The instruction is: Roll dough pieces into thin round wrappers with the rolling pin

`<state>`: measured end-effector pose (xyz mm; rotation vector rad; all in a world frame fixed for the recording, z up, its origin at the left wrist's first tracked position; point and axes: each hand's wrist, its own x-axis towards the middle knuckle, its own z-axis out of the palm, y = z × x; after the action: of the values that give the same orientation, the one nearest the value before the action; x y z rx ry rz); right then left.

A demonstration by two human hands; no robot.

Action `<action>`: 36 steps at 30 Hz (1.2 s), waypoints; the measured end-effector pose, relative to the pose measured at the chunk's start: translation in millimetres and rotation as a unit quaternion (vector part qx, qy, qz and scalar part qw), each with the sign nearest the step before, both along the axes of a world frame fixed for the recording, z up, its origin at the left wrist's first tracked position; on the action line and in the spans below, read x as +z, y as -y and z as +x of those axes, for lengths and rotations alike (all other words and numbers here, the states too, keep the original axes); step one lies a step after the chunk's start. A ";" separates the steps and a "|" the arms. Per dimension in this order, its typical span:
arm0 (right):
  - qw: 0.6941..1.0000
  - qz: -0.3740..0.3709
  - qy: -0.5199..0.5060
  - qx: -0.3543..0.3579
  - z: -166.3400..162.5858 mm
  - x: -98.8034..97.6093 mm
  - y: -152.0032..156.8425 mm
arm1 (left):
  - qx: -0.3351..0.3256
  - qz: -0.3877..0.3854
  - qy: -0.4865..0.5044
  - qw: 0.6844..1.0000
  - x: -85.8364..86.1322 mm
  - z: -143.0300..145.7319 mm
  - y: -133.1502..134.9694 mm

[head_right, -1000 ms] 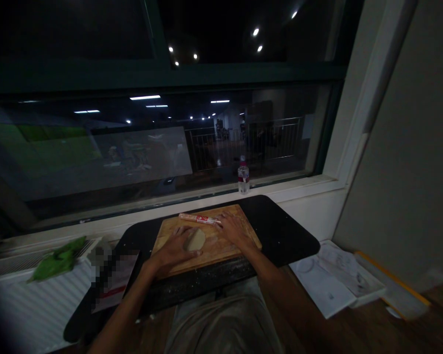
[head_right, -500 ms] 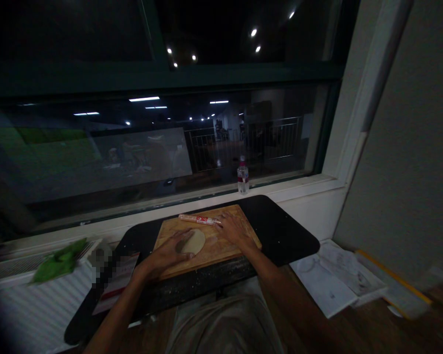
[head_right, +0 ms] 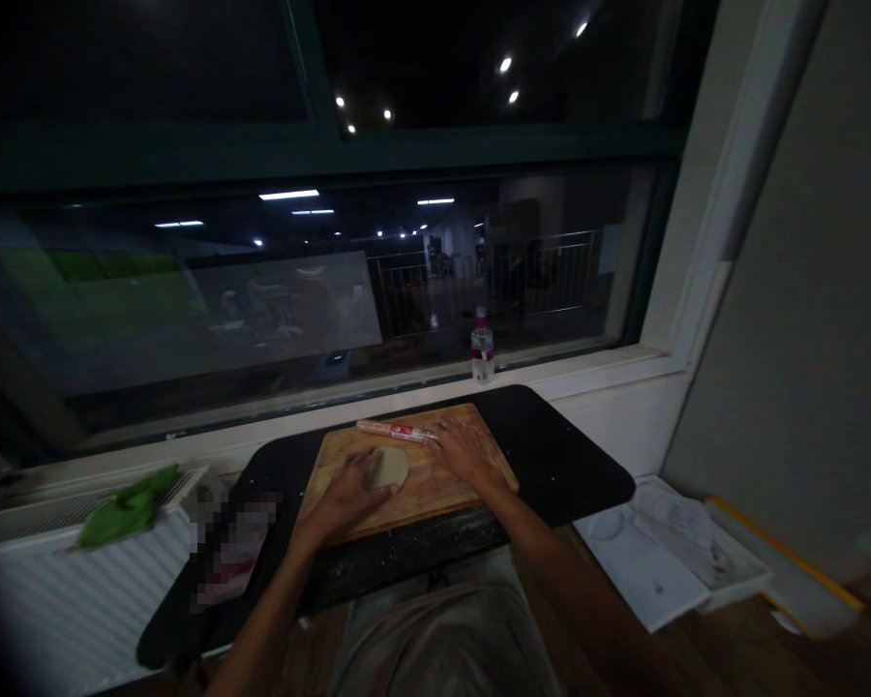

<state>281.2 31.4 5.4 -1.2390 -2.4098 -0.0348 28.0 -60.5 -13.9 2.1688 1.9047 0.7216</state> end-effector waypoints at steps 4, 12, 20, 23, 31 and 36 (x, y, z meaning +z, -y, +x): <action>1.000 -0.004 -0.017 0.002 1.2 -1.0 -0.9 | 0.107 0.014 -0.055 0.993 0.8 35.2 3.0; 0.997 0.014 -0.067 0.035 3.1 -10.0 -5.1 | -0.016 -0.014 -0.084 0.996 10.2 17.5 12.6; 0.990 0.018 -0.103 0.094 3.3 -11.5 -5.4 | 0.015 -0.022 -0.153 0.988 10.9 23.4 14.7; 0.990 0.005 -0.095 0.103 7.1 -10.2 -0.1 | 0.013 0.017 -0.138 0.990 16.5 21.4 16.3; 0.995 -0.033 -0.036 0.089 8.9 0.0 45.4 | 0.089 0.172 -0.133 0.972 35.4 -13.3 -8.9; 0.999 0.006 0.053 0.008 -3.9 9.1 61.5 | 0.011 0.120 -0.219 0.968 15.3 -23.4 -34.2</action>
<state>277.2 -30.2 14.5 -1.2414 -2.5069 -0.1126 4.6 -26.3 1.4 2.6429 2.1402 0.5295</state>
